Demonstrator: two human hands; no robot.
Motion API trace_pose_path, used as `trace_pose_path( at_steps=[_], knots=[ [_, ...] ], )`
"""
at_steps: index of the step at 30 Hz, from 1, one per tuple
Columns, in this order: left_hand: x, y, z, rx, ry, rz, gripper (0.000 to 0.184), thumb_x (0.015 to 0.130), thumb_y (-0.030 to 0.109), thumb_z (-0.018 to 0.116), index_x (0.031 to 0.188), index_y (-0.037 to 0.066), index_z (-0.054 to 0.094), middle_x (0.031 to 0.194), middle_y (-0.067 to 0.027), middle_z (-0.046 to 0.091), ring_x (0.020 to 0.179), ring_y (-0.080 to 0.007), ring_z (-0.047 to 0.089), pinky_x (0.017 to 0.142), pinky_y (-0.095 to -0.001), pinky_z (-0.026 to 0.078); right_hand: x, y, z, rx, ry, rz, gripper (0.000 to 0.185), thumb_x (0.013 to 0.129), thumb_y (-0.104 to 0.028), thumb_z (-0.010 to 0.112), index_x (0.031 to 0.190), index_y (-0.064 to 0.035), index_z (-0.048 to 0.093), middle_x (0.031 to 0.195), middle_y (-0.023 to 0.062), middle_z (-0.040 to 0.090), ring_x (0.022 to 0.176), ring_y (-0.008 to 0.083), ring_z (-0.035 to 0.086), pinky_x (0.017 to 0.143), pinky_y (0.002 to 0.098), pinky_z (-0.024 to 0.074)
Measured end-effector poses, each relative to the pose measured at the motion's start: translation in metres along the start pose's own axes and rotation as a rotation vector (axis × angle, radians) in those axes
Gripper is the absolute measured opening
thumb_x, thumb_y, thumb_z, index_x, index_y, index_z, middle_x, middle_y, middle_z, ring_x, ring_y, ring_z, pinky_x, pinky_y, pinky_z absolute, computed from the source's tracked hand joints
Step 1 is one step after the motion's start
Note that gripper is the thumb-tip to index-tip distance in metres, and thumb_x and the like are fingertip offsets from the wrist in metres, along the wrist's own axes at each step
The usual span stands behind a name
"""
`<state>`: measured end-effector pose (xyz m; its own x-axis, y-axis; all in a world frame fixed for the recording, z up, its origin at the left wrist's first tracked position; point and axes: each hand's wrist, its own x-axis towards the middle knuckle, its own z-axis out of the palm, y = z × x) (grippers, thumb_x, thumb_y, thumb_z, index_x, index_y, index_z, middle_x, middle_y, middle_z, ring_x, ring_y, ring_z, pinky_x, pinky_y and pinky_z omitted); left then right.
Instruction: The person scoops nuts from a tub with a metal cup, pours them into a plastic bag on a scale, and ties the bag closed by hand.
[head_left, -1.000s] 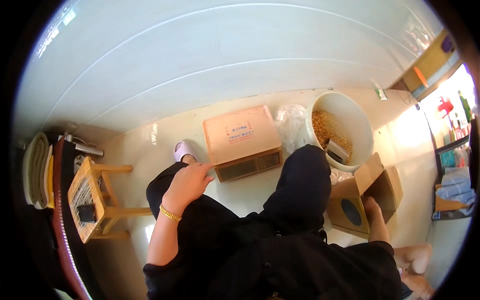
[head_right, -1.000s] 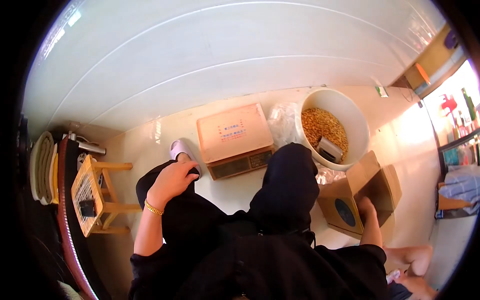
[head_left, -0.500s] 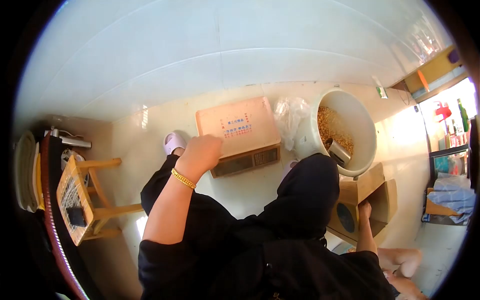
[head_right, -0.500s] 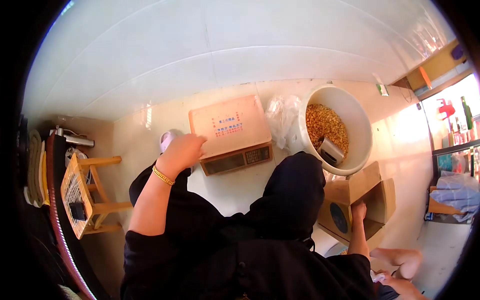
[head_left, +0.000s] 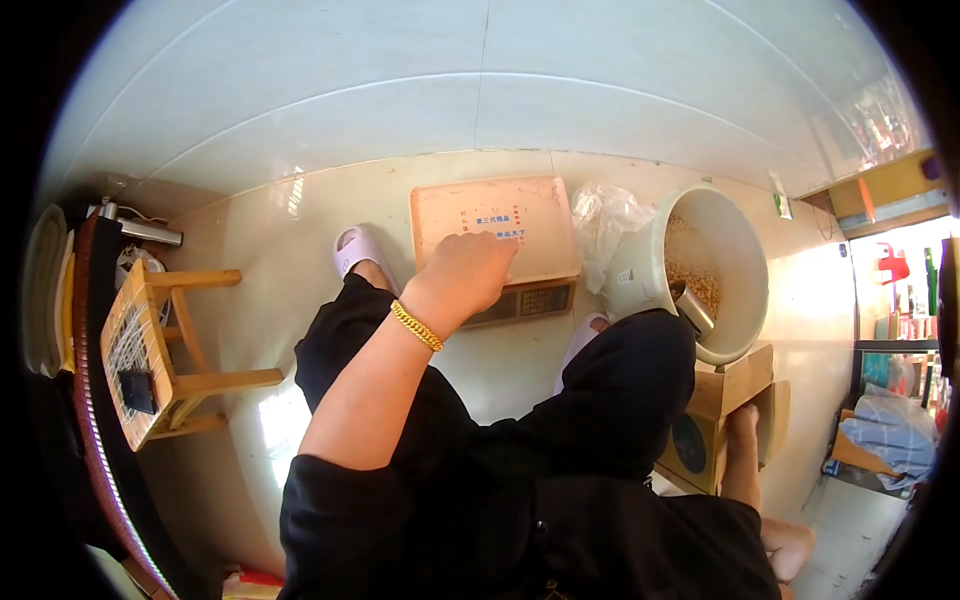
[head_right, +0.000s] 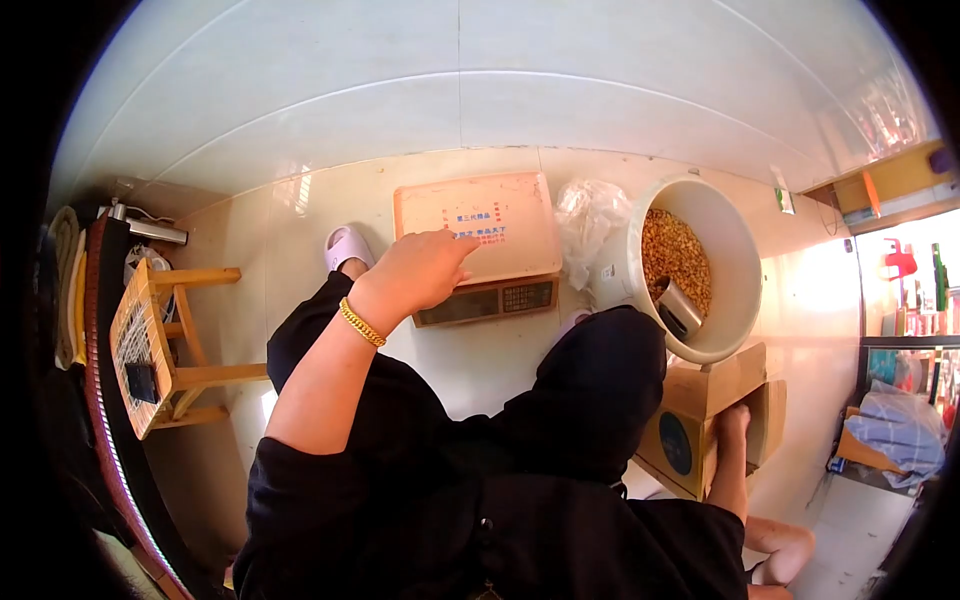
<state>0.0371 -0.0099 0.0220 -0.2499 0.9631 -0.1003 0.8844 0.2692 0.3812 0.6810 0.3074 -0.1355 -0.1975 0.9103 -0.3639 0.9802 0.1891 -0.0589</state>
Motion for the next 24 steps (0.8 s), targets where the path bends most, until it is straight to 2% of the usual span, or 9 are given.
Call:
trace_pose_path(
  at_steps=[1,5,7,11,13,14,15,20,24],
  knots=[
    [-0.001,0.000,-0.001,0.000,-0.001,0.001,0.029,0.082,0.017,0.061,0.108,0.006,0.056,0.088,-0.0153,0.062,0.084,-0.0327,0.060,0.071,-0.0430,0.049,-0.006,-0.026,-0.017,0.871,0.350,0.204,0.020,0.084,-0.012,0.059,0.099,-0.0004,0.064,0.091,0.0155,0.067,0.080,0.0275,0.063,0.074,0.0348,0.0492],
    [-0.004,-0.001,0.001,0.037,-0.042,-0.016,0.021,0.081,0.013,0.058,0.100,0.007,0.059,0.086,-0.0141,0.063,0.082,-0.0315,0.062,0.070,-0.0417,0.049,-0.028,-0.093,-0.091,0.526,0.571,0.313,0.019,0.087,-0.011,0.054,0.099,0.0003,0.062,0.093,0.0160,0.066,0.080,0.0274,0.063,0.074,0.0352,0.0494],
    [-0.005,-0.002,0.006,0.032,0.000,-0.009,0.015,0.079,0.009,0.056,0.092,0.007,0.062,0.083,-0.0129,0.065,0.080,-0.0303,0.063,0.069,-0.0409,0.049,-0.037,-0.128,-0.110,0.365,0.939,-0.008,0.020,0.088,-0.011,0.051,0.102,-0.0002,0.061,0.094,0.0125,0.065,0.077,0.0240,0.062,0.072,0.0342,0.0493],
    [-0.007,-0.003,0.008,0.043,0.033,-0.018,0.013,0.079,0.008,0.054,0.089,0.007,0.061,0.082,-0.0126,0.065,0.079,-0.0301,0.063,0.069,-0.0410,0.049,-0.048,-0.198,-0.133,0.406,0.893,-0.221,0.019,0.089,-0.007,0.051,0.105,-0.0022,0.060,0.093,0.0081,0.063,0.074,0.0178,0.060,0.069,0.0303,0.0490],
    [-0.007,-0.004,0.007,0.037,0.030,-0.034,0.014,0.079,0.008,0.054,0.090,0.007,0.062,0.082,-0.0124,0.065,0.079,-0.0299,0.064,0.069,-0.0412,0.049,-0.073,-0.254,-0.133,0.613,0.602,-0.332,0.018,0.088,-0.003,0.052,0.104,-0.0034,0.060,0.088,0.0041,0.061,0.072,0.0123,0.057,0.067,0.0259,0.0479],
    [-0.007,-0.006,0.006,0.023,0.002,-0.035,0.020,0.080,0.012,0.058,0.100,0.006,0.059,0.086,-0.0139,0.064,0.083,-0.0314,0.062,0.071,-0.0419,0.049,-0.082,-0.274,-0.128,0.561,0.534,-0.420,0.017,0.087,0.000,0.053,0.102,-0.0038,0.061,0.083,0.0030,0.060,0.072,0.0086,0.055,0.066,0.0237,0.0472],
    [-0.007,-0.008,0.006,0.009,-0.026,-0.036,0.030,0.082,0.017,0.061,0.110,0.006,0.057,0.090,-0.0154,0.063,0.086,-0.0329,0.061,0.073,-0.0427,0.049,-0.098,-0.301,-0.128,0.487,0.432,-0.396,0.014,0.087,-0.001,0.054,0.099,-0.0028,0.062,0.081,0.0036,0.061,0.071,0.0102,0.056,0.066,0.0252,0.0473],
    [-0.011,-0.012,0.007,0.027,-0.025,-0.070,0.030,0.082,0.016,0.061,0.110,0.006,0.057,0.087,-0.0148,0.062,0.084,-0.0328,0.061,0.072,-0.0428,0.049,-0.098,-0.328,-0.066,0.723,-0.024,-0.486,0.020,0.088,-0.004,0.050,0.105,0.0016,0.059,0.084,0.0098,0.064,0.077,0.0117,0.057,0.068,0.0287,0.0468],
    [-0.014,-0.010,-0.003,0.035,-0.047,-0.061,0.026,0.082,0.017,0.061,0.105,0.006,0.057,0.084,-0.0141,0.062,0.081,-0.0327,0.061,0.070,-0.0430,0.049,-0.081,-0.306,-0.026,0.680,0.133,-0.572,0.023,0.086,-0.005,0.050,0.107,0.0021,0.059,0.084,0.0116,0.065,0.078,0.0173,0.061,0.068,0.0298,0.0474]
  ],
)
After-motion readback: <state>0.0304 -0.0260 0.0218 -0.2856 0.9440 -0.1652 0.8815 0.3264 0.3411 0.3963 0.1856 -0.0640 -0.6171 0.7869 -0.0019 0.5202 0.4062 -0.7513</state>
